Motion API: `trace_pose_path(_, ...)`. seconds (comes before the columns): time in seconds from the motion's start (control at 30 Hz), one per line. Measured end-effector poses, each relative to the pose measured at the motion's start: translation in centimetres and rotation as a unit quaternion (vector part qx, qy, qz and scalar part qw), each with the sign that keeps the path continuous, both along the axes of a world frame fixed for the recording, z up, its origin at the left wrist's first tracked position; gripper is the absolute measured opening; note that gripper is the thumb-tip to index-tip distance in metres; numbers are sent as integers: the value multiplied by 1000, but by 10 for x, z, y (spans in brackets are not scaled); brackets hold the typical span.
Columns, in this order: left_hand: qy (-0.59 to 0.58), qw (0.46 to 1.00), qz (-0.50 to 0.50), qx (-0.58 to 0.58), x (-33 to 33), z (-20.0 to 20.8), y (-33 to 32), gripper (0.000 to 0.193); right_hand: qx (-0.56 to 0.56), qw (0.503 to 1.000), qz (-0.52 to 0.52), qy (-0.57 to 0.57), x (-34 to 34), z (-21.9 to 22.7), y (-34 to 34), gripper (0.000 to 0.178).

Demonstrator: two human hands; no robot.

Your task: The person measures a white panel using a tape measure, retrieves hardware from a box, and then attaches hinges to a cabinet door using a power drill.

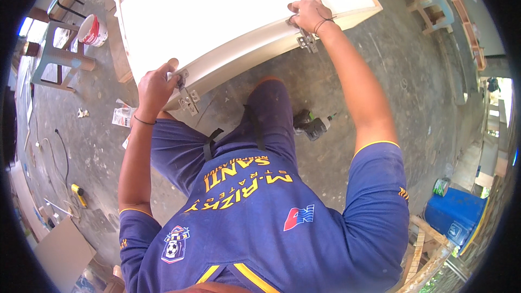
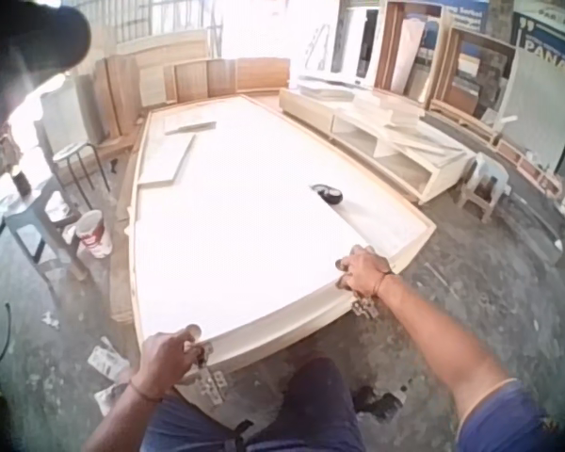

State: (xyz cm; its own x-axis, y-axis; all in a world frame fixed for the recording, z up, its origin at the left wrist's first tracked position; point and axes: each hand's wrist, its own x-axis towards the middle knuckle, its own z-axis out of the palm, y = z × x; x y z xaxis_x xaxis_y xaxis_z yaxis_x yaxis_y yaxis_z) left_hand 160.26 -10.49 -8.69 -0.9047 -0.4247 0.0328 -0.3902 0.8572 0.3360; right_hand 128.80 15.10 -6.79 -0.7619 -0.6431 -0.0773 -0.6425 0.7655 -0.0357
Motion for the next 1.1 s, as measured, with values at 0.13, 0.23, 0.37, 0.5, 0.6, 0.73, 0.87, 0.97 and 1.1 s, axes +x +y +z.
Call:
trace_pose_path(0.13, 10, 1000, 3, -1, 3, 4, -1, 17, 24, 1000, 15, 4, -2, 0, -6, 27)
trace_pose_path(0.23, 14, 999, -18, 22, -3, 10, 1, 18, 15, 1000, 26, 6, -3, -2, 0, 28)
trace_pose_path(0.37, 29, 999, -43, 0, -5, 2, -4, 19, 16, 999, 27, 6, -8, -4, 1, 30)
trace_pose_path(0.5, 39, 998, -51, 0, -1, 1, -6, 21, 36, 999, 6, -16, -2, 4, -9, 32)
trace_pose_path(0.6, -18, 999, -30, 28, -2, 11, -5, 24, 32, 999, 7, -18, -8, -2, -7, 33)
trace_pose_path(0.73, -10, 999, -27, 23, -1, 16, -3, 25, 7, 1000, 9, -9, -8, -6, -4, 34)
trace_pose_path(0.87, 8, 999, -43, 32, -2, 15, -4, 27, -25, 999, 33, -10, -8, -1, 4, 36)
trace_pose_path(0.97, 24, 996, -23, 84, 0, 18, -8, 32, -214, 975, 42, -52, -8, -4, 21, 36)
trace_pose_path(1.1, 216, 922, 81, 310, 12, 35, 22, 20, -466, 881, -63, 45, 48, 23, 89, 28)
